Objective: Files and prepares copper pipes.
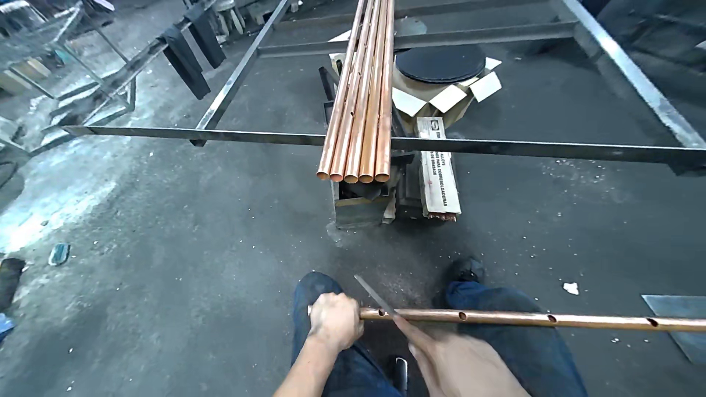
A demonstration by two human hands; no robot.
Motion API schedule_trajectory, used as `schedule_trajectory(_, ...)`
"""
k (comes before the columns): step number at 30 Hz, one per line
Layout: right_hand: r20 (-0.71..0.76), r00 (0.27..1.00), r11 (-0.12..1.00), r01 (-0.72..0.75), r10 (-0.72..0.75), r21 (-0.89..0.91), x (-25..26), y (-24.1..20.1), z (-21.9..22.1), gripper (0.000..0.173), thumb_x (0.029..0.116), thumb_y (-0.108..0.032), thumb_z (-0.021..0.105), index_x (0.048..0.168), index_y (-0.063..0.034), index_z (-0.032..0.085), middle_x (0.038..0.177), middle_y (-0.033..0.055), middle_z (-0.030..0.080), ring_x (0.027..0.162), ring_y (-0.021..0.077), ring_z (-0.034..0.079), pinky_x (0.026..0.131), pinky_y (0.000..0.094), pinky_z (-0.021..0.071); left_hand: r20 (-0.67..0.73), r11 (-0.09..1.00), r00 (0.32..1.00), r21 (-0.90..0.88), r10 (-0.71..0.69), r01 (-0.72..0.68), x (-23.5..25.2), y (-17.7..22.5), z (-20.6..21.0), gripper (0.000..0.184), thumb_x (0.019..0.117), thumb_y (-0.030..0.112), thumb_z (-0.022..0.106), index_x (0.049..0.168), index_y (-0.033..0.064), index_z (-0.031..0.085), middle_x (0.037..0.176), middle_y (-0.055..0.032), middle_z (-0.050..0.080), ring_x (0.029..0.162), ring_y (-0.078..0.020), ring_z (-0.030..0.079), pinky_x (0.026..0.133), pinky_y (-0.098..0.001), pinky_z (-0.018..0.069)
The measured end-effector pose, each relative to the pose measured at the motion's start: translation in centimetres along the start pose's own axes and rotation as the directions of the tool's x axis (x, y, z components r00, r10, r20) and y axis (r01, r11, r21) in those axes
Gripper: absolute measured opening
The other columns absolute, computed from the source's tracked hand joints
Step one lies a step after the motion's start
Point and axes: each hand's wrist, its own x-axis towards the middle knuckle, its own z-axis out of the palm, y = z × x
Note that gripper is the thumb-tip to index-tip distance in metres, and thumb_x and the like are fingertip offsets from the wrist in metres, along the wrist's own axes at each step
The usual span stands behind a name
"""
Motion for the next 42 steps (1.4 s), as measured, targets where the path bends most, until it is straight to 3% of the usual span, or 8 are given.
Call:
schedule_trajectory(4, 0.014, 1.0, 1.0, 0.011, -0.011, 0.011, -3.5, -0.2, 1.5, 0.052, 0.1079, -0.033, 0.037, 0.159, -0.0268, 0.042, 0.099, 0.0209, 0.072, 0.08, 0.0421, 0.071, 0.065, 0.0594, 0.0554, -0.044, 1.0, 0.999, -0.015, 0.0, 0.0, -0.3, 0.0, 0.7, 0.033, 0.0977, 0.037, 0.054, 0.109, 0.0101, 0.069, 0.107, -0.013, 0.075, 0.105, -0.0346, 0.072, 0.086, -0.0585, 0.0564)
schedule_trajectory(10, 0.199, 0.97, 0.987, -0.127, 0.144, -0.095, 5.0, -2.2, -1.4, 0.049, 0.1059, -0.035, 0.04, 0.154, -0.0286, 0.048, 0.11, 0.0155, 0.073, 0.106, 0.0373, 0.071, 0.085, 0.0579, 0.0558, -0.142, 0.999, 0.989, 0.001, 0.037, -0.037, -0.4, -0.2, 1.8, 0.031, 0.0985, 0.037, 0.055, 0.113, 0.0123, 0.068, 0.105, -0.0117, 0.075, 0.101, -0.0331, 0.073, 0.083, -0.0558, 0.0577)
schedule_trajectory(16, -0.135, 0.973, 0.981, -0.18, 0.188, 0.071, -1.9, 3.9, -1.6, 0.05, 0.1049, -0.038, 0.045, 0.154, -0.031, 0.051, 0.096, 0.0174, 0.076, 0.087, 0.0422, 0.073, 0.071, 0.0644, 0.0552, -0.32, 0.993, 0.943, -0.032, 0.095, -0.111, -0.9, -1.4, 3.6, 0.079, 0.0885, 0.087, 0.042, 0.102, 0.0151, 0.07, 0.093, -0.0073, 0.075, 0.091, -0.0274, 0.074, 0.078, -0.0514, 0.0593)
schedule_trajectory(27, -0.206, 0.975, 0.981, -0.046, 0.086, 0.19, -6.8, 7.8, 3.0, 0.051, 0.1087, -0.041, 0.039, 0.158, -0.0283, 0.044, 0.103, 0.0202, 0.072, 0.081, 0.0413, 0.071, 0.065, 0.0619, 0.0548, -0.429, 0.992, 0.896, 0.089, 0.115, -0.085, -3.1, -8.2, 2.8, 0.086, 0.0848, 0.094, 0.034, 0.088, 0.0158, 0.07, 0.076, -0.0066, 0.071, 0.076, -0.0269, 0.073, 0.067, -0.0518, 0.0582)
schedule_trajectory(32, -0.2, 0.978, 0.989, -0.027, 0.056, 0.144, -5.7, 6.5, 5.2, 0.052, 0.1089, -0.038, 0.039, 0.16, -0.0283, 0.041, 0.103, 0.0208, 0.071, 0.081, 0.0409, 0.071, 0.064, 0.0595, 0.056, -0.353, 0.992, 0.93, 0.11, 0.1, -0.065, -3.3, -12.2, 2.2, 0.088, 0.0901, 0.09, 0.026, 0.092, 0.0135, 0.07, 0.084, -0.0088, 0.073, 0.082, -0.0288, 0.074, 0.073, -0.0536, 0.0581)
schedule_trajectory(34, -0.193, 0.979, 0.991, -0.046, 0.07, 0.125, -5.2, 6.2, 5.8, 0.052, 0.1087, -0.036, 0.04, 0.16, -0.0267, 0.041, 0.106, 0.0202, 0.072, 0.084, 0.0402, 0.072, 0.066, 0.0583, 0.0573, -0.478, 0.99, 0.871, 0.122, 0.114, -0.063, -3.1, -11.9, 2.9, 0.087, 0.0909, 0.087, 0.028, 0.101, 0.0128, 0.071, 0.095, -0.0104, 0.073, 0.091, -0.0298, 0.074, 0.075, -0.0523, 0.0602)
schedule_trajectory(37, -0.226, 0.97, 0.992, -0.064, 0.089, 0.112, -4.5, 6.4, 6.7, 0.052, 0.1078, -0.036, 0.042, 0.159, -0.0258, 0.044, 0.107, 0.0193, 0.072, 0.086, 0.0397, 0.072, 0.068, 0.0563, 0.0582, -0.617, 0.982, 0.765, 0.151, 0.186, -0.117, -2.5, -8.5, 3.1, 0.098, 0.0813, 0.094, 0.04, 0.123, 0.0107, 0.07, 0.123, -0.0152, 0.07, 0.118, -0.0351, 0.066, 0.097, -0.0579, 0.0542)
schedule_trajectory(42, -0.25, 0.965, 0.993, -0.058, 0.082, 0.101, -4.2, 6.4, 6.8, 0.051, 0.1072, -0.036, 0.044, 0.157, -0.0252, 0.047, 0.105, 0.018, 0.073, 0.086, 0.039, 0.073, 0.068, 0.0559, 0.0584, -0.074, 0.987, 0.986, 0.057, 0.152, -0.148, 0.1, 0.0, 0.5, 0.067, 0.0887, 0.069, 0.061, 0.128, 0.0142, 0.066, 0.131, -0.0093, 0.067, 0.125, -0.0287, 0.062, 0.108, -0.0543, 0.0478)
